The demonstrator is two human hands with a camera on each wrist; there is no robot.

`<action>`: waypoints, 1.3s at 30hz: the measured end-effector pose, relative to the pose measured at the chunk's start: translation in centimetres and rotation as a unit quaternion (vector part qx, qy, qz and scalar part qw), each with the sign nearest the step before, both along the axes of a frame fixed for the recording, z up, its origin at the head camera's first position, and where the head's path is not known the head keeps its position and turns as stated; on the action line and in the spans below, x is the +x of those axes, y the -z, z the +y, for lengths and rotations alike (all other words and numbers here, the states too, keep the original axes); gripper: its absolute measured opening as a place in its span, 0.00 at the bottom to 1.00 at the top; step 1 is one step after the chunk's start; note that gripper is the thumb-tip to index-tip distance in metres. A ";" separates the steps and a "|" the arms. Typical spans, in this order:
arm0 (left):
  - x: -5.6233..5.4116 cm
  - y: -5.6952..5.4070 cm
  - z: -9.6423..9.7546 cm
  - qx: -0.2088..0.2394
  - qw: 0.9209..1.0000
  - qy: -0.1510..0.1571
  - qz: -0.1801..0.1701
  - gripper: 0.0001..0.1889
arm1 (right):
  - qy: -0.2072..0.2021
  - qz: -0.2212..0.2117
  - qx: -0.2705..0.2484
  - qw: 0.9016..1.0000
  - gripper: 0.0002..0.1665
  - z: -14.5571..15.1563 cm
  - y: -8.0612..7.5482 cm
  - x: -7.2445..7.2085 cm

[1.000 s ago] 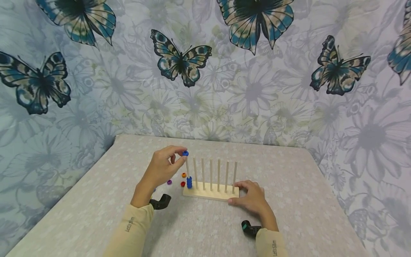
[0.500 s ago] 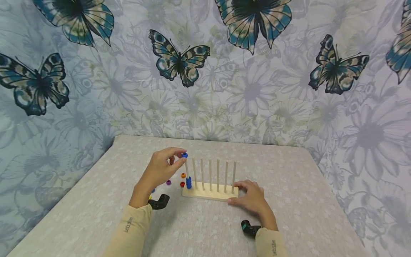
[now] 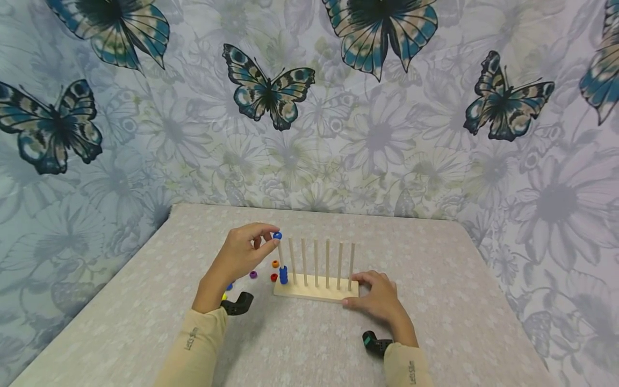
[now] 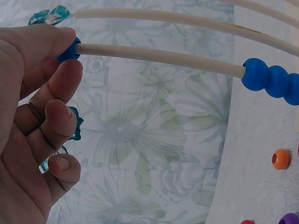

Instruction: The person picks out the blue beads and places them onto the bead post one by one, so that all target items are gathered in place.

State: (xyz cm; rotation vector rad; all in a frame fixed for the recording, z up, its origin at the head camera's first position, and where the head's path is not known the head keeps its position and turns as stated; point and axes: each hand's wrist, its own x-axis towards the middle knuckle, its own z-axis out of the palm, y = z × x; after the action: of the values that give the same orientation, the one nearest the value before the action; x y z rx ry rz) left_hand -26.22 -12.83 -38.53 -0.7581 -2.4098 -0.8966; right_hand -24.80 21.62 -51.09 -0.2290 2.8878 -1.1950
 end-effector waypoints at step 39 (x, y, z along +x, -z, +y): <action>0.4 -0.8 -1.7 0.097 0.988 -0.037 0.114 0.10 | 0.004 0.003 0.004 1.000 0.43 0.1 0.2 -0.2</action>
State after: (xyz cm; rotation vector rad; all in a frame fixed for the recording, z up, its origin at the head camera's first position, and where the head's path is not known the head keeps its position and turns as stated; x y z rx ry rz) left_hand -25.83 -14.49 -37.69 -0.6560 -2.1031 -0.9442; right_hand -25.04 21.68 -51.34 -0.2221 2.9020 -1.1847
